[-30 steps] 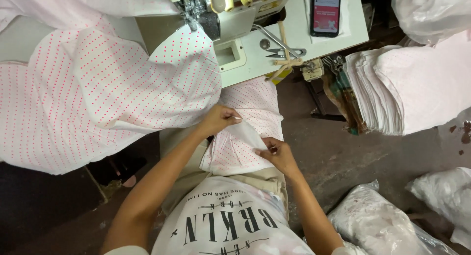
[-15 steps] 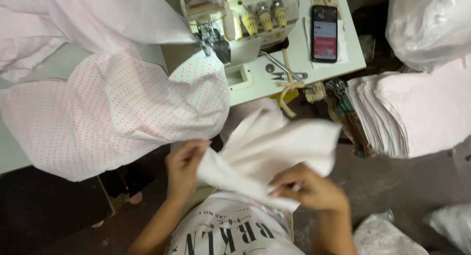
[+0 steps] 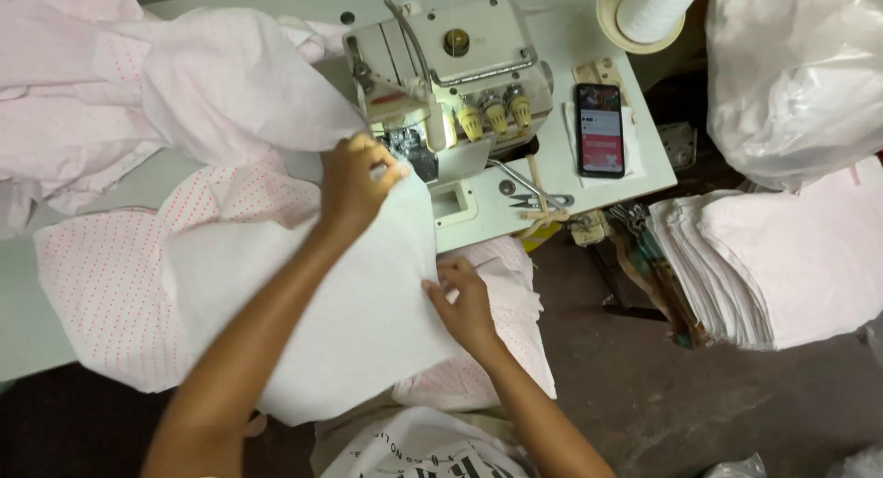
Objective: Sewing together pieces of pink and white dotted fabric using an industrial overlock machine.
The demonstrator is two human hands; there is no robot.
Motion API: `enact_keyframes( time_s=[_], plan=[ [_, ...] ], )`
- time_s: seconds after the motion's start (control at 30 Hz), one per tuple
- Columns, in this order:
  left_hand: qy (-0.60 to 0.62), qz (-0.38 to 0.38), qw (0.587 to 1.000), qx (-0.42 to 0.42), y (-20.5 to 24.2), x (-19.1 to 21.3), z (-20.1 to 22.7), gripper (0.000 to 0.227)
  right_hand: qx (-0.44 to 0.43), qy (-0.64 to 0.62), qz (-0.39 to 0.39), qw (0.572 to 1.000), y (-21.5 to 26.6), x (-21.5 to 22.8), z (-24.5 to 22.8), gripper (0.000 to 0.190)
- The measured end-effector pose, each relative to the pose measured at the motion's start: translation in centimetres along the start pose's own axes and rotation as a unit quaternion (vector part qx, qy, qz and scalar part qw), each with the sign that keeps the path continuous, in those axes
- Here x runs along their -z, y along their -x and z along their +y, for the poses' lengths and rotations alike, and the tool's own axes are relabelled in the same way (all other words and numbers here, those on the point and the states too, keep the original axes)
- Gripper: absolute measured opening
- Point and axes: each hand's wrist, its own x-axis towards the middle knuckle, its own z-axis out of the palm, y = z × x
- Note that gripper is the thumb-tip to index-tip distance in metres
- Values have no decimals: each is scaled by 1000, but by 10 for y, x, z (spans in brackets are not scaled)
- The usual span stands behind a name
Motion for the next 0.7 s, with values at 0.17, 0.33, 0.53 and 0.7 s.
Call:
enact_keyframes(
  time_s=[0.17, 0.33, 0.53, 0.7],
  plan=[
    [-49, 10, 998, 42, 20, -16, 5, 41, 66, 109, 13, 992, -48, -10, 22, 10],
    [-8, -68, 991, 118, 38, -6, -2, 27, 133, 56, -28, 989, -59, -15, 38, 11],
    [116, 32, 988, 93, 57, 114, -25, 4, 155, 19, -158, 975, -34, -38, -39, 9],
    [-11, 113, 993, -13, 69, 316, -5, 30, 296, -50, -230, 926, -39, -65, -203, 10]
  ],
)
